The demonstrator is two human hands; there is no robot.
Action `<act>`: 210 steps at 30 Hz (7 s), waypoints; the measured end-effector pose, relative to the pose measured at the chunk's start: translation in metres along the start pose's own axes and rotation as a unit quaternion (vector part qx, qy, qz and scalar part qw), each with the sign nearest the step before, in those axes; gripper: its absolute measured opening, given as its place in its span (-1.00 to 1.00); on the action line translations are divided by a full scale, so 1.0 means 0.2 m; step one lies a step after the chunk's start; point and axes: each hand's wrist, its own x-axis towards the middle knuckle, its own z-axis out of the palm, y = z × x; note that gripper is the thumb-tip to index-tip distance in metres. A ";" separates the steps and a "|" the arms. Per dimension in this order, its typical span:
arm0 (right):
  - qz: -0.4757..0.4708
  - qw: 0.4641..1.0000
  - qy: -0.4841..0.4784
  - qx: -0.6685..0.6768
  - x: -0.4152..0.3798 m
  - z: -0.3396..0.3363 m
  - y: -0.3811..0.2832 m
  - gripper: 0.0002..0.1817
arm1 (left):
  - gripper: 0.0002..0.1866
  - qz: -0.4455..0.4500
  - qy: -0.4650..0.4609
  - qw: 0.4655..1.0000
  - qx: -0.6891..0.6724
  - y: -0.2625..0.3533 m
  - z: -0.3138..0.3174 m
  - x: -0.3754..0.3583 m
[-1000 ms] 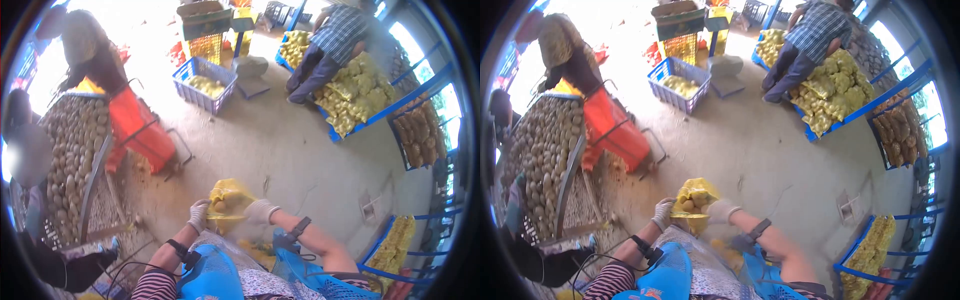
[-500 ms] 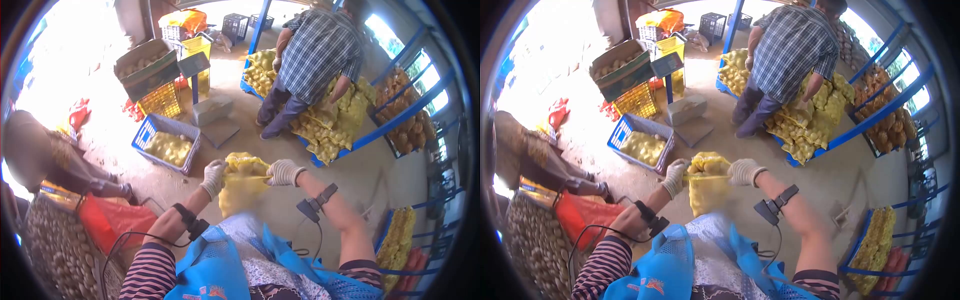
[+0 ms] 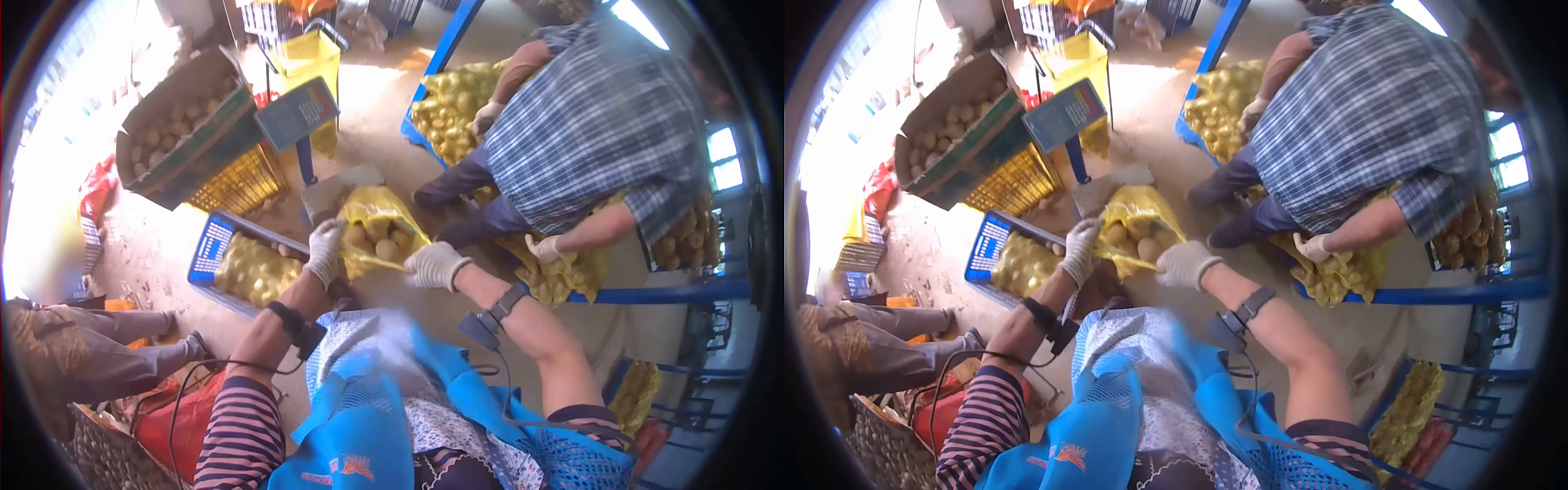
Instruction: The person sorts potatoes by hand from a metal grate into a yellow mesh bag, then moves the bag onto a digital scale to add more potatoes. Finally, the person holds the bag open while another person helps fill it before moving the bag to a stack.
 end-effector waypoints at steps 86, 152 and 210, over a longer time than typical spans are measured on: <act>-0.018 0.997 -0.072 0.035 2.12 -0.01 0.33 -0.49 | -0.74 0.026 0.067 0.997 0.011 0.33 -0.09 0.84; 0.221 0.697 0.343 0.590 0.55 -0.50 0.61 -0.46 | -0.37 -0.149 -0.356 0.916 -0.112 0.66 0.75 0.47; -0.031 0.829 0.238 0.505 -0.01 -0.84 0.56 -0.37 | -0.13 -0.084 -0.288 0.945 -0.127 0.90 0.90 0.00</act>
